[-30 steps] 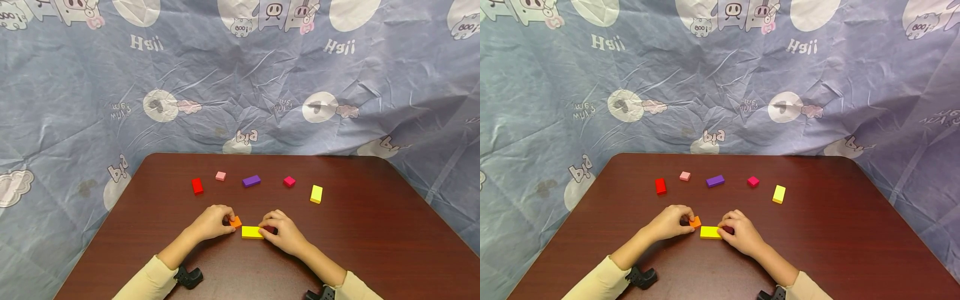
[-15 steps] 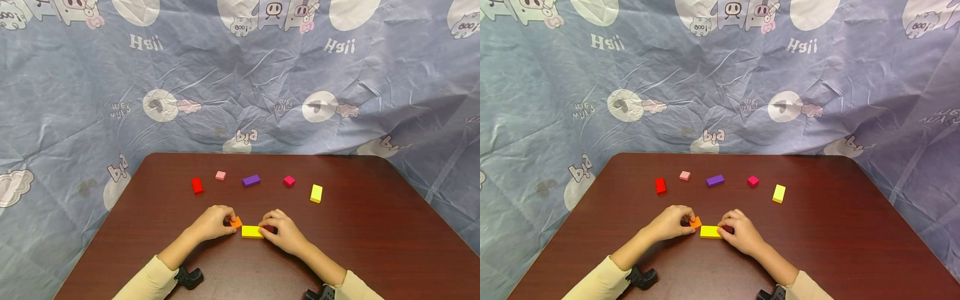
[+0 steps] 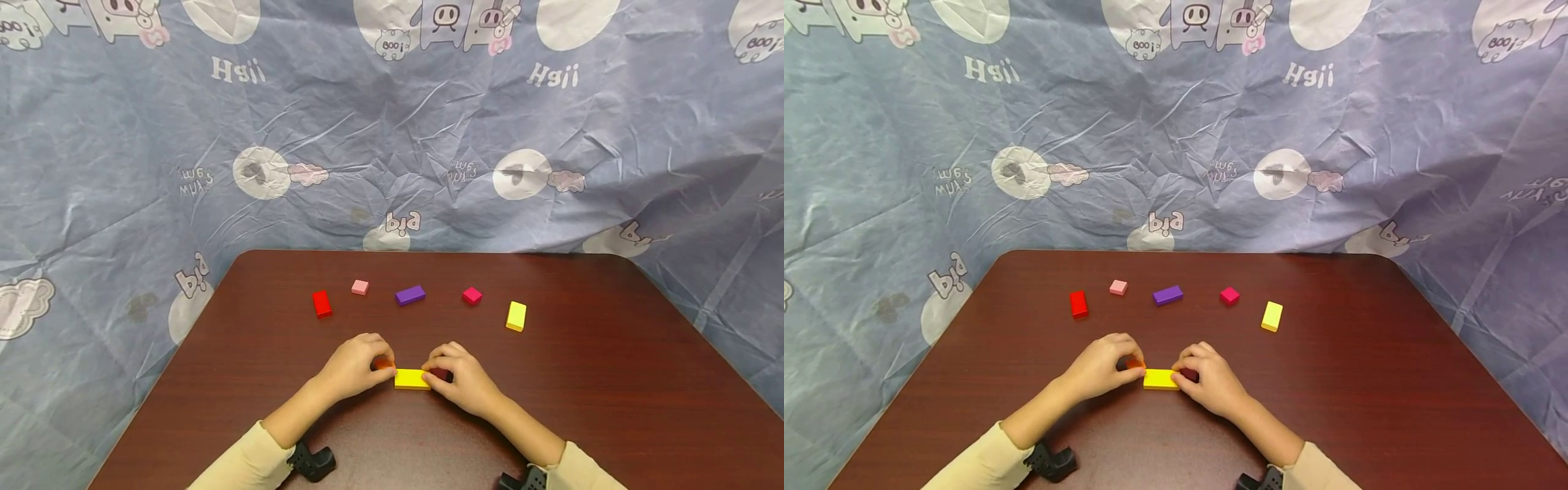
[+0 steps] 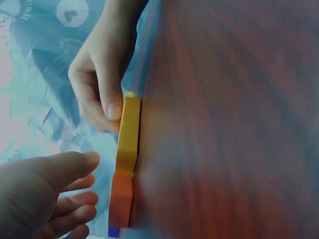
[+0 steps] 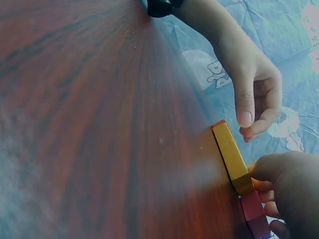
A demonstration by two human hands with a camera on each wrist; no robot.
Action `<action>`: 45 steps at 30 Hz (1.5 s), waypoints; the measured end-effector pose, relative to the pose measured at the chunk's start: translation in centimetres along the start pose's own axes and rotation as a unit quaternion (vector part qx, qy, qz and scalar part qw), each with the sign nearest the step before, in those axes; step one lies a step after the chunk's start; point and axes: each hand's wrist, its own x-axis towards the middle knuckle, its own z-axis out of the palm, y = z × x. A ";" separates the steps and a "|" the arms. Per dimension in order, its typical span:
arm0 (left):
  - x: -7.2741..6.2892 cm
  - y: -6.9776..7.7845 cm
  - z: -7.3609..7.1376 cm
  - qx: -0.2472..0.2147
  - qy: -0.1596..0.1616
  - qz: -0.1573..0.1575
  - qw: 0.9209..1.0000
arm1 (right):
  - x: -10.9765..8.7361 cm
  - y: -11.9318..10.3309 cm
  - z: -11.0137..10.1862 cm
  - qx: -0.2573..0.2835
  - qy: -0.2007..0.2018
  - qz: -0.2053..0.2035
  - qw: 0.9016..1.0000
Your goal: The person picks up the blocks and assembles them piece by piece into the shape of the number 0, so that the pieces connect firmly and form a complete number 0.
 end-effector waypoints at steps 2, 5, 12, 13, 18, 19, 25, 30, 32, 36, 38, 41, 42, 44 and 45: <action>0.0 0.2 0.2 -0.001 -0.002 0.013 1.000 | 0.0 0.0 0.0 0.000 -0.001 0.001 1.000; -0.1 0.4 0.6 -0.002 -0.014 0.025 1.000 | 0.0 0.0 0.1 0.000 -0.001 0.000 1.000; -0.3 0.3 1.0 0.001 -0.021 0.033 0.999 | 0.0 0.1 0.1 0.002 -0.001 0.001 1.000; -0.3 0.3 1.0 -0.001 -0.020 0.034 0.999 | 0.0 0.1 0.1 0.002 -0.001 0.002 1.000; -0.2 0.3 1.1 -0.009 -0.026 0.027 0.999 | 0.1 0.1 -0.1 0.018 0.018 -0.006 1.000; -0.2 0.2 1.1 -0.009 -0.027 0.026 0.999 | 0.2 0.1 -0.2 0.021 0.025 -0.010 0.999; -0.2 0.1 1.2 -0.010 -0.030 0.024 0.999 | 0.6 1.4 -1.8 0.010 0.058 -0.004 0.998; -0.1 0.0 1.2 -0.012 -0.030 0.025 0.999 | 0.6 3.6 -4.0 -0.008 0.059 0.038 0.998; -0.1 0.0 1.2 -0.012 -0.031 0.025 0.999 | 0.6 4.6 -4.9 -0.016 0.061 0.054 0.997; -0.1 0.1 1.1 -0.013 -0.032 0.025 0.999 | 0.3 6.9 -6.9 -0.031 0.070 0.080 0.994; -0.1 0.1 1.0 -0.015 -0.033 0.025 0.999 | 0.2 8.1 -7.8 -0.041 0.072 0.095 0.992; -0.1 0.1 1.1 -0.015 -0.033 0.024 0.999 | -0.1 10.0 -9.4 -0.049 0.067 0.123 0.989; -0.1 0.1 1.1 -0.016 -0.033 0.024 0.999 | -0.1 10.7 -9.8 -0.051 0.062 0.132 0.988; -0.1 0.1 1.1 -0.016 -0.035 0.023 0.999 | -0.2 11.9 -10.7 -0.049 0.048 0.148 0.987; -0.1 0.1 1.1 -0.016 -0.035 0.023 0.999 | -0.3 12.5 -11.1 -0.045 0.038 0.156 0.986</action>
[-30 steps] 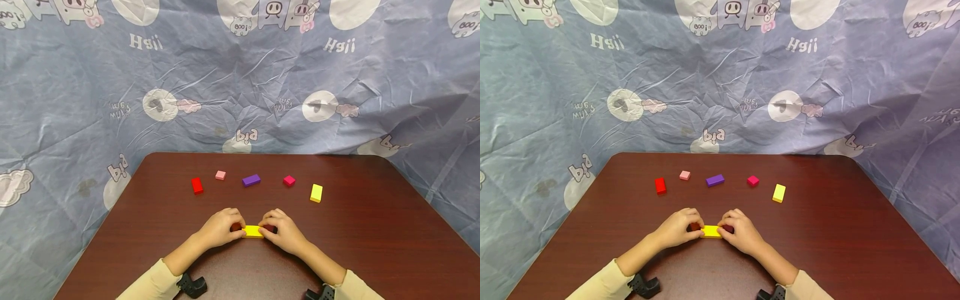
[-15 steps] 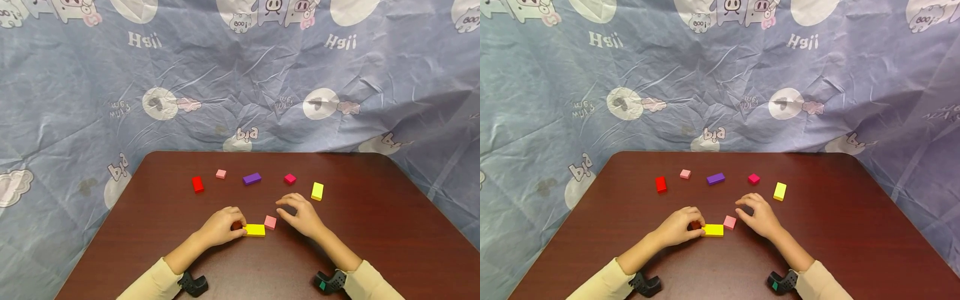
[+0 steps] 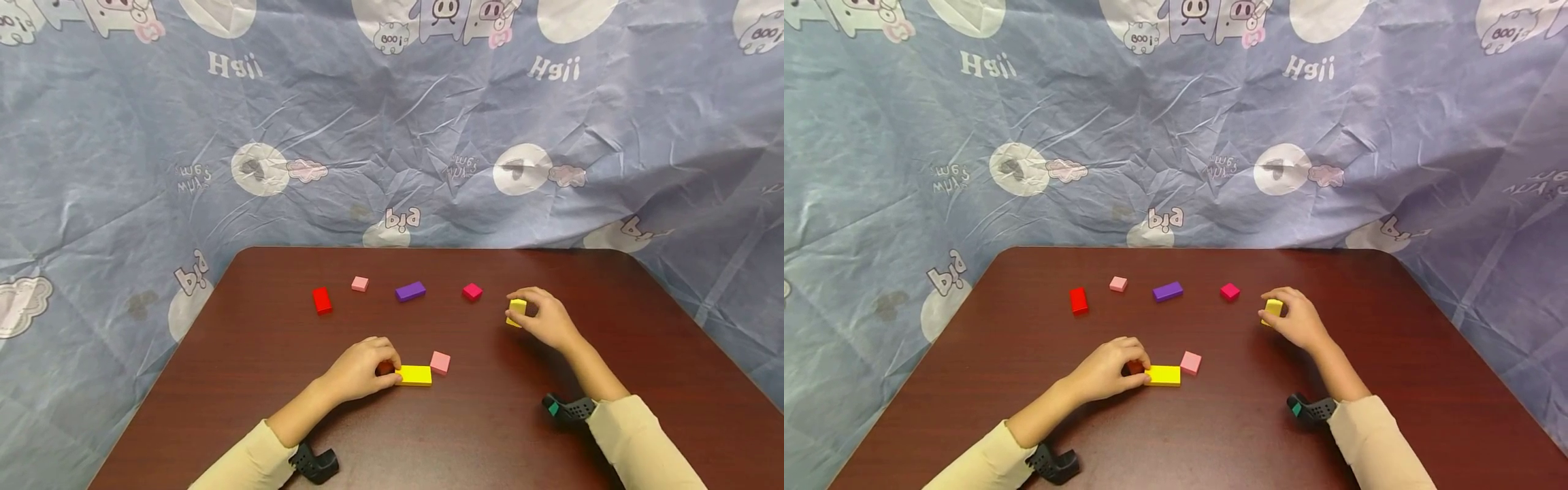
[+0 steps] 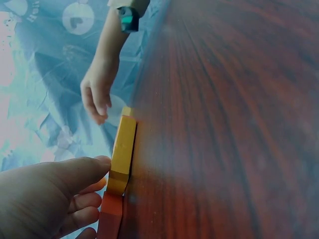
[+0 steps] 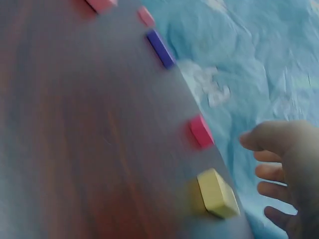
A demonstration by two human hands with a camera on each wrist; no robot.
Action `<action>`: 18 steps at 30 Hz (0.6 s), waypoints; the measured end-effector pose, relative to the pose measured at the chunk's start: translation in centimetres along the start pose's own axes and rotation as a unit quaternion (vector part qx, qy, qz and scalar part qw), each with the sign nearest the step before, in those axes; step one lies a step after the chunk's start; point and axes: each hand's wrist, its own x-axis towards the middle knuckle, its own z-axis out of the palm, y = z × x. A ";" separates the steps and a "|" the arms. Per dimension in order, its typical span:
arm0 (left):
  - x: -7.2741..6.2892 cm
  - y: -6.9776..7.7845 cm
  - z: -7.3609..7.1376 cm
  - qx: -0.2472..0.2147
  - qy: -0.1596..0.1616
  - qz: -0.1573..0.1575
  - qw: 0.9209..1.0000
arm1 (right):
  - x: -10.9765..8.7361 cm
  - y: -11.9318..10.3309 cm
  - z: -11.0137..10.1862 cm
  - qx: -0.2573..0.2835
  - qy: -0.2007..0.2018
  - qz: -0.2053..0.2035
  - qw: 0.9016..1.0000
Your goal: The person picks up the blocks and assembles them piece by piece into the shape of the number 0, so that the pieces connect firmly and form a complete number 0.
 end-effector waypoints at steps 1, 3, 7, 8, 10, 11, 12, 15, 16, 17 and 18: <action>0.0 0.0 0.0 0.000 -0.001 0.000 1.000 | 0.2 0.6 -0.3 0.001 -0.012 0.005 1.000; 0.0 0.0 -0.1 0.000 -0.002 -0.001 1.000 | 0.4 1.6 -0.7 0.006 -0.039 0.015 0.999; -0.1 0.0 0.0 0.000 -0.002 -0.002 1.000 | 0.4 3.1 -0.9 0.015 -0.081 0.038 0.996; -0.1 0.0 0.0 0.000 -0.001 -0.001 1.000 | 0.3 3.3 -0.9 0.016 -0.086 0.045 0.995; 0.0 0.0 0.1 -0.001 -0.001 0.000 1.000 | 0.0 3.8 -0.6 0.014 -0.092 0.063 0.994; -0.1 0.0 0.0 -0.001 0.000 0.000 1.000 | -0.1 3.9 -0.5 0.013 -0.093 0.072 0.993; -0.1 0.0 0.0 0.000 0.000 0.000 1.000 | -0.2 4.0 -0.3 0.013 -0.092 0.079 0.993; -0.1 0.0 0.0 0.000 0.001 0.002 1.000 | -0.4 4.3 0.1 0.011 -0.087 0.096 0.992; -0.1 -0.1 0.0 0.001 0.001 0.002 1.000 | -0.4 4.3 0.1 0.013 -0.084 0.098 0.991; -0.1 -0.1 0.0 0.001 0.001 0.002 1.000 | -0.4 4.3 0.2 0.015 -0.082 0.100 0.991; -0.1 -0.1 0.0 0.001 0.001 0.002 1.000 | -0.5 4.3 0.2 0.016 -0.082 0.101 0.991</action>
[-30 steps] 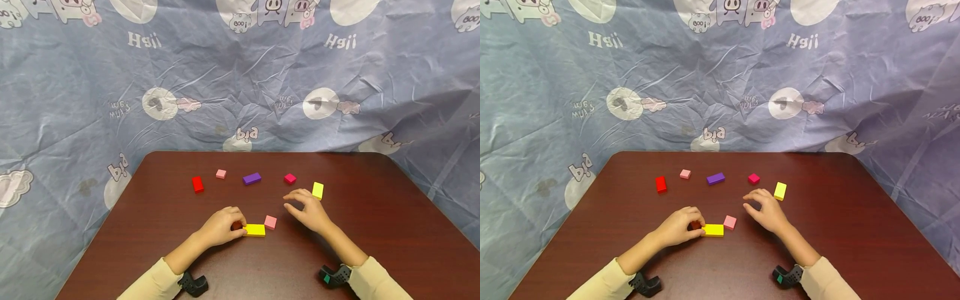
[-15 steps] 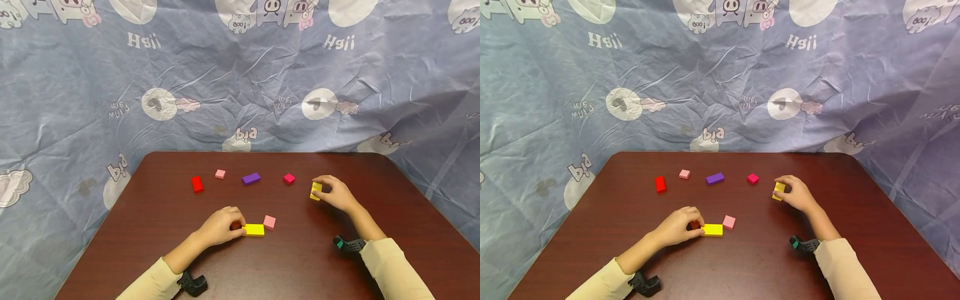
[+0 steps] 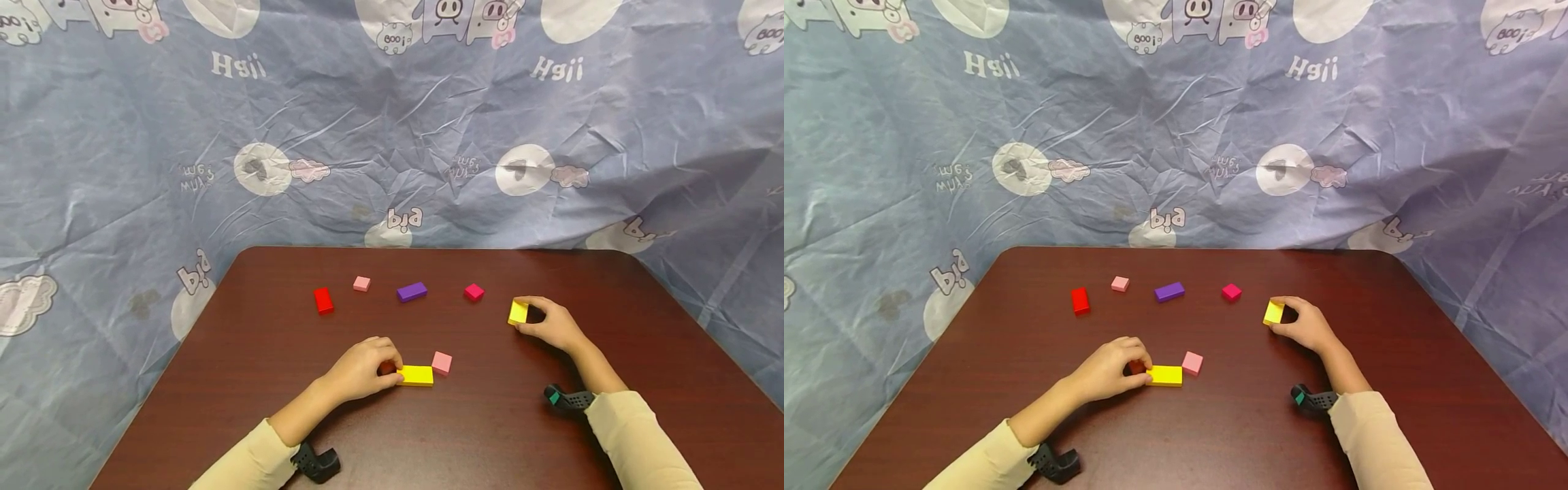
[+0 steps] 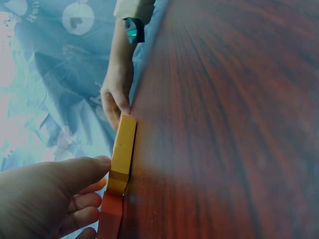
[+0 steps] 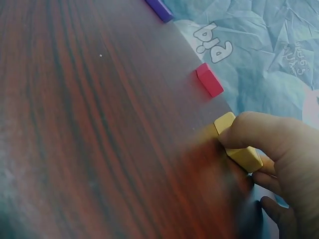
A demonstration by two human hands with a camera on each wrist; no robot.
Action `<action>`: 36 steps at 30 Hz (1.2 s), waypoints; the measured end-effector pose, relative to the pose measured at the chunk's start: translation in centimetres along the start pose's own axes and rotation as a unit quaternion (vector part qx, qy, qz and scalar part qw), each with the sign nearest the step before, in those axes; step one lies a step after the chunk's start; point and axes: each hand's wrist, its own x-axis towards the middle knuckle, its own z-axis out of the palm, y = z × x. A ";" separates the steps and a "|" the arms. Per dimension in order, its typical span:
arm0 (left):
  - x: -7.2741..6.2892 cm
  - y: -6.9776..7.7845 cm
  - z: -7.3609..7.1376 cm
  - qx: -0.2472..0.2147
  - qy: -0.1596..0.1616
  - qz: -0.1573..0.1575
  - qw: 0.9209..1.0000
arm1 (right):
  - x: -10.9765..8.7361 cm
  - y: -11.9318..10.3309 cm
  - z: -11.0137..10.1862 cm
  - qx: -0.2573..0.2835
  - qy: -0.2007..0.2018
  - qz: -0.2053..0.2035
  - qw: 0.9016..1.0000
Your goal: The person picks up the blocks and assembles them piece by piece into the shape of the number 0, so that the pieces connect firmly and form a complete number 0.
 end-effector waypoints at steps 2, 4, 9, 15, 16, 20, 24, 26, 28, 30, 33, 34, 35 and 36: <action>0.0 0.0 0.0 0.000 -0.001 -0.001 1.000 | 0.0 0.0 -0.1 0.001 0.000 0.000 1.000; 0.0 0.0 -0.1 0.000 -0.002 -0.001 1.000 | 0.0 0.0 -0.1 0.002 0.001 -0.001 1.000; 0.0 0.1 0.0 -0.001 -0.005 -0.003 1.000 | 0.0 0.1 0.0 0.005 0.004 -0.002 1.000; -0.1 0.2 0.0 -0.002 -0.013 -0.008 1.000 | -0.2 -0.6 0.6 0.022 0.000 0.001 1.000; -0.1 0.2 0.0 -0.003 -0.013 -0.008 1.000 | -0.2 -0.8 0.8 0.026 -0.001 0.000 1.000; -0.1 0.3 -0.1 -0.004 -0.011 -0.008 1.000 | -0.1 -2.1 1.5 0.035 -0.005 -0.022 0.999; -0.1 0.3 -0.1 -0.003 -0.010 -0.009 1.000 | 0.2 -3.6 2.4 0.038 -0.011 -0.059 0.997; -0.1 0.3 -0.1 -0.003 -0.009 -0.009 1.000 | 0.3 -4.4 2.9 0.039 -0.014 -0.076 0.996; -0.1 0.3 -0.1 -0.003 -0.009 -0.009 1.000 | 0.4 -5.1 3.3 0.036 -0.018 -0.094 0.995; 0.0 0.3 -0.1 -0.003 -0.008 -0.007 1.000 | 0.5 -5.7 3.7 0.037 -0.023 -0.108 0.993; 0.0 0.2 -0.1 -0.002 -0.006 -0.005 1.000 | 0.6 -6.6 4.1 0.042 -0.032 -0.124 0.991; 0.0 0.1 -0.1 -0.001 -0.006 -0.005 1.000 | 0.7 -6.9 4.2 0.044 -0.035 -0.127 0.990; 0.0 0.1 -0.1 -0.001 -0.006 -0.005 1.000 | 0.7 -7.2 4.3 0.045 -0.039 -0.131 0.990; 0.0 0.1 -0.1 -0.001 -0.006 -0.005 1.000 | 0.7 -7.4 4.4 0.046 -0.042 -0.133 0.989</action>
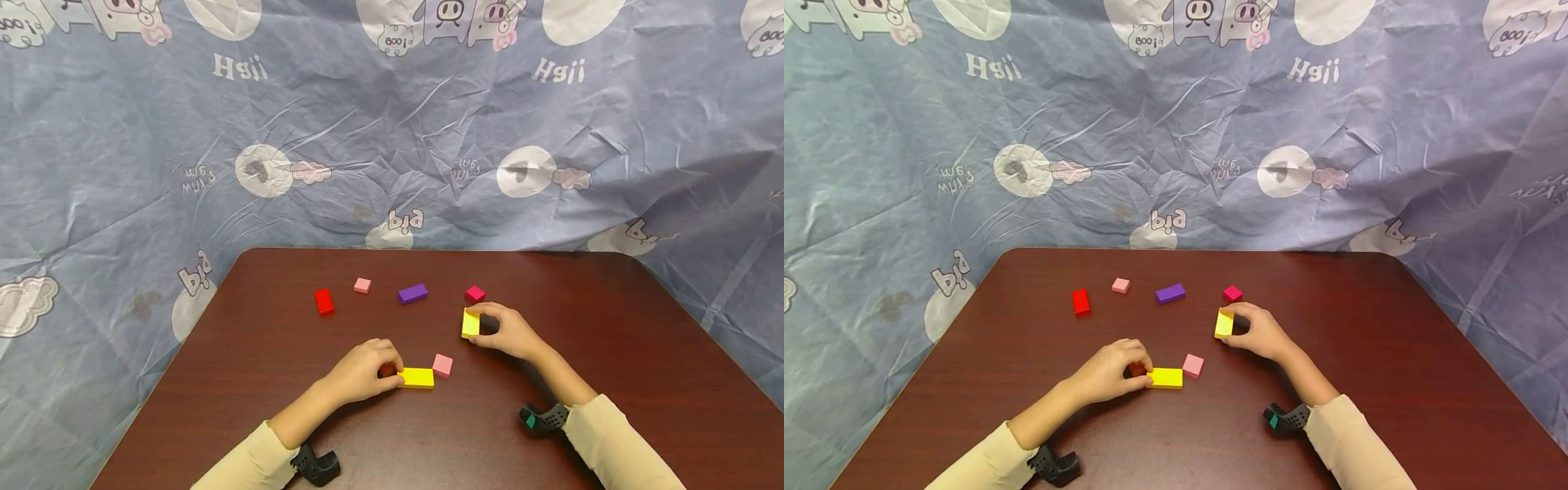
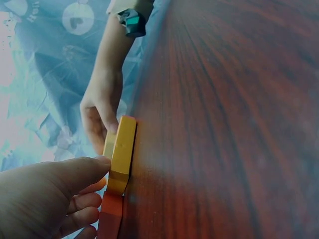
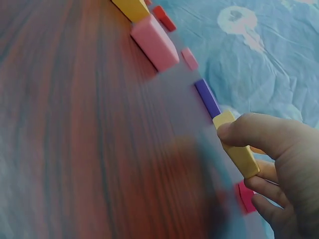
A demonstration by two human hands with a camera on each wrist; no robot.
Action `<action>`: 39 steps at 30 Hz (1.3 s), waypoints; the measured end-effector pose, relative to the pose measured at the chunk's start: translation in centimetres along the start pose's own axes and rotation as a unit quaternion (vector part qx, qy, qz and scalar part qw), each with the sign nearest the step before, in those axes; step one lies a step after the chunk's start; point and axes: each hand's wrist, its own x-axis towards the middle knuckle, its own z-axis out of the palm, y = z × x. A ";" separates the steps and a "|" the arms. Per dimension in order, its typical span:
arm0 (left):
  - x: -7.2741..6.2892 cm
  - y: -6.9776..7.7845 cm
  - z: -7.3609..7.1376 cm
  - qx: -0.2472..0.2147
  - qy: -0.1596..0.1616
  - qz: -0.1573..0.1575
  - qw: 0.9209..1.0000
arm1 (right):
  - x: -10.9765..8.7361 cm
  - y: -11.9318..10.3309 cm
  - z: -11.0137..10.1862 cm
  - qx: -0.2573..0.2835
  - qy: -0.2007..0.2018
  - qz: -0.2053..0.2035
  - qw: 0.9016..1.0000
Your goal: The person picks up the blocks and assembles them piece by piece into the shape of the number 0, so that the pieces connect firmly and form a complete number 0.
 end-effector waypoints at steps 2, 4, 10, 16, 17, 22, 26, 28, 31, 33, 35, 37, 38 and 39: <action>0.0 0.0 0.0 0.000 -0.001 -0.002 1.000 | 0.2 -0.4 0.3 0.001 -0.008 -0.003 1.000; 0.0 0.0 -0.1 -0.001 -0.002 -0.004 1.000 | 0.3 -0.8 0.6 -0.002 -0.014 -0.007 1.000; 0.0 0.1 -0.1 -0.005 -0.006 -0.009 1.000 | 0.8 -1.8 1.5 0.001 -0.030 -0.018 0.999; 0.0 0.0 -0.1 -0.006 -0.006 -0.007 1.000 | 1.3 -2.5 2.4 0.007 -0.037 -0.039 0.999; 0.0 0.0 -0.1 -0.006 -0.006 -0.007 1.000 | 1.4 -2.6 2.6 0.010 -0.039 -0.042 0.998; 0.0 0.0 -0.1 -0.009 -0.008 -0.008 1.000 | 1.6 -3.0 3.3 0.011 -0.049 -0.046 0.998; 0.1 0.1 -0.1 -0.009 -0.007 -0.006 1.000 | 1.6 -3.0 3.6 0.019 -0.051 -0.044 0.998; 0.1 0.1 -0.1 -0.008 -0.005 -0.004 1.000 | 1.5 -3.0 3.5 0.027 -0.051 -0.047 0.997; 0.1 0.1 -0.1 -0.008 -0.004 -0.003 1.000 | 1.3 -3.0 3.4 0.032 -0.055 -0.053 0.997; 0.1 0.1 -0.1 -0.008 -0.004 -0.002 1.000 | 1.2 -2.9 3.4 0.035 -0.059 -0.054 0.996; 0.1 0.1 -0.1 -0.008 -0.004 -0.002 1.000 | 1.2 -2.9 3.4 0.035 -0.066 -0.052 0.996; 0.1 0.1 -0.1 -0.007 -0.004 -0.003 1.000 | 1.2 -2.9 3.3 0.037 -0.073 -0.048 0.995; 0.1 0.1 -0.1 -0.006 -0.004 -0.003 1.000 | 1.2 -2.9 3.3 0.039 -0.076 -0.048 0.995; 0.1 0.1 -0.1 -0.006 -0.004 -0.003 1.000 | 1.2 -3.0 3.3 0.041 -0.079 -0.048 0.995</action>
